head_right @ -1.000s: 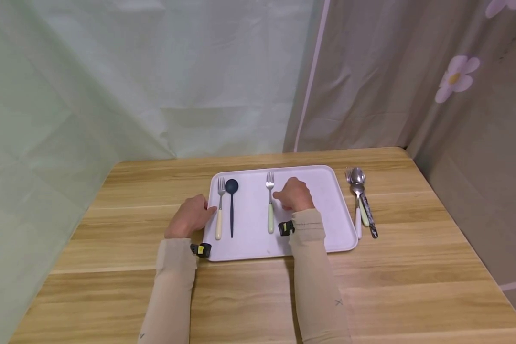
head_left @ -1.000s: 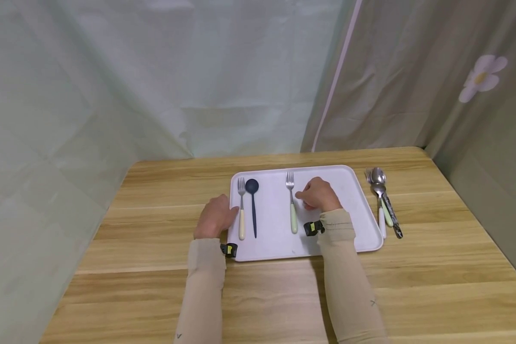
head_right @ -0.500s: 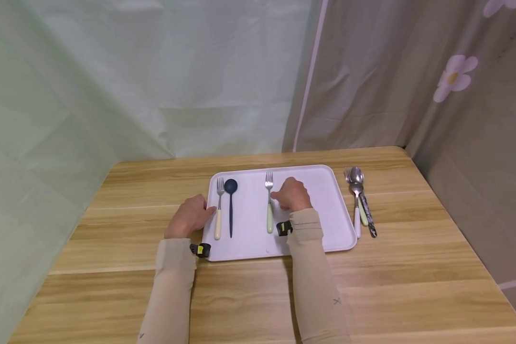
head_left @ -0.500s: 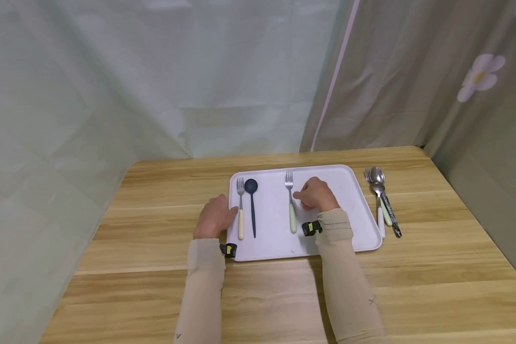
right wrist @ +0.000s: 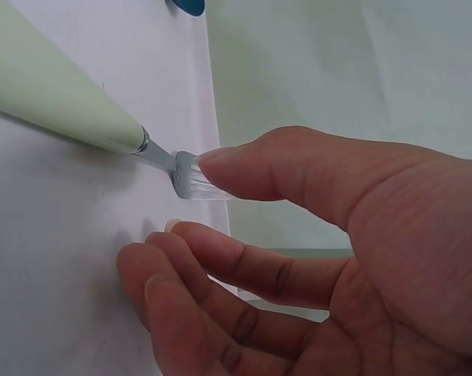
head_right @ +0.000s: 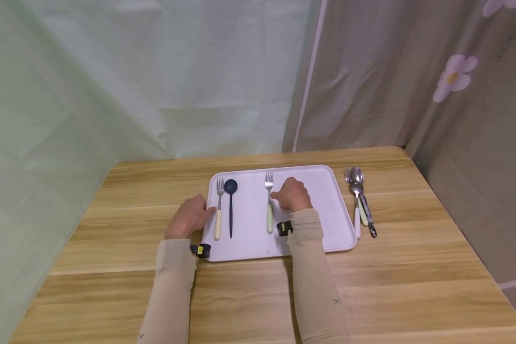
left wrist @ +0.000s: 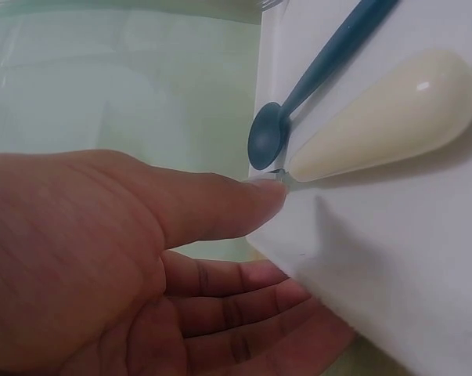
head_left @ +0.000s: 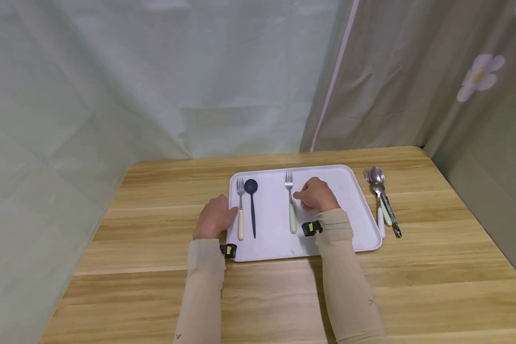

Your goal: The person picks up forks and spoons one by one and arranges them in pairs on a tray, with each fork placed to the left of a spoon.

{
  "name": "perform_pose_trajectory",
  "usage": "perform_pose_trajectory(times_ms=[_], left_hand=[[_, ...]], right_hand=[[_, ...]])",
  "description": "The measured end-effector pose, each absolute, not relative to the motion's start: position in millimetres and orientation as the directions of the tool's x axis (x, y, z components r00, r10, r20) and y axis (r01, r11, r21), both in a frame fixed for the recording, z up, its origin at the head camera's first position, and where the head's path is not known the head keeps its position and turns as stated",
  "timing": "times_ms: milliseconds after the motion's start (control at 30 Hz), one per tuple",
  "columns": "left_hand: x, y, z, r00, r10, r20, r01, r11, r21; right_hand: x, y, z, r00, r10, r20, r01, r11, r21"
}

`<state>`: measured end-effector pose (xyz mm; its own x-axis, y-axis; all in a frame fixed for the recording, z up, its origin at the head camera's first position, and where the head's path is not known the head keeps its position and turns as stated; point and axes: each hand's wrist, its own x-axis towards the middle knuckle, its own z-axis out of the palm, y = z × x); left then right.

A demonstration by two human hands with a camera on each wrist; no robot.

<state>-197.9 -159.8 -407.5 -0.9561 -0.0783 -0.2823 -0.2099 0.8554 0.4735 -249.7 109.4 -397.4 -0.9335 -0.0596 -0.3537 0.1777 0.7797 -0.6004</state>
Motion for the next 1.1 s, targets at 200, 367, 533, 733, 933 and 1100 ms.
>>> perform_pose_trajectory(times_ms=[200, 367, 533, 733, 933, 1100], left_hand=[[-197.5, -160.4, -406.8, -0.958, -0.071, -0.278, -0.200, 0.859, 0.472], [-196.9, -160.0, -405.5, -0.958, -0.069, -0.280, -0.200, 0.858, 0.474], [-197.2, -159.4, -405.9, -0.956, -0.075, -0.284, -0.205, 0.862, 0.464], [-198.0, -159.6, -405.7, -0.955, -0.084, -0.283, -0.213, 0.861, 0.463], [-197.9, -160.1, -405.0, -0.954, -0.080, -0.289, -0.214, 0.856, 0.470], [-197.0, -159.6, -405.5, -0.950, -0.081, -0.300, -0.224, 0.847, 0.482]], right_hand=[[-249.3, 108.9, -396.3, -0.930, -0.056, -0.363, 0.186, 0.781, -0.597], [-250.1, 109.3, -397.4, -0.931, -0.064, -0.358, 0.178, 0.779, -0.601], [-249.3, 110.1, -396.6, -0.931, -0.060, -0.359, 0.181, 0.780, -0.600], [-251.2, 109.9, -394.6, -0.929, -0.058, -0.365, 0.184, 0.784, -0.593], [-250.2, 110.6, -394.1, -0.926, -0.050, -0.374, 0.198, 0.781, -0.593], [-249.9, 113.2, -395.4, -0.928, -0.050, -0.369, 0.194, 0.781, -0.593]])
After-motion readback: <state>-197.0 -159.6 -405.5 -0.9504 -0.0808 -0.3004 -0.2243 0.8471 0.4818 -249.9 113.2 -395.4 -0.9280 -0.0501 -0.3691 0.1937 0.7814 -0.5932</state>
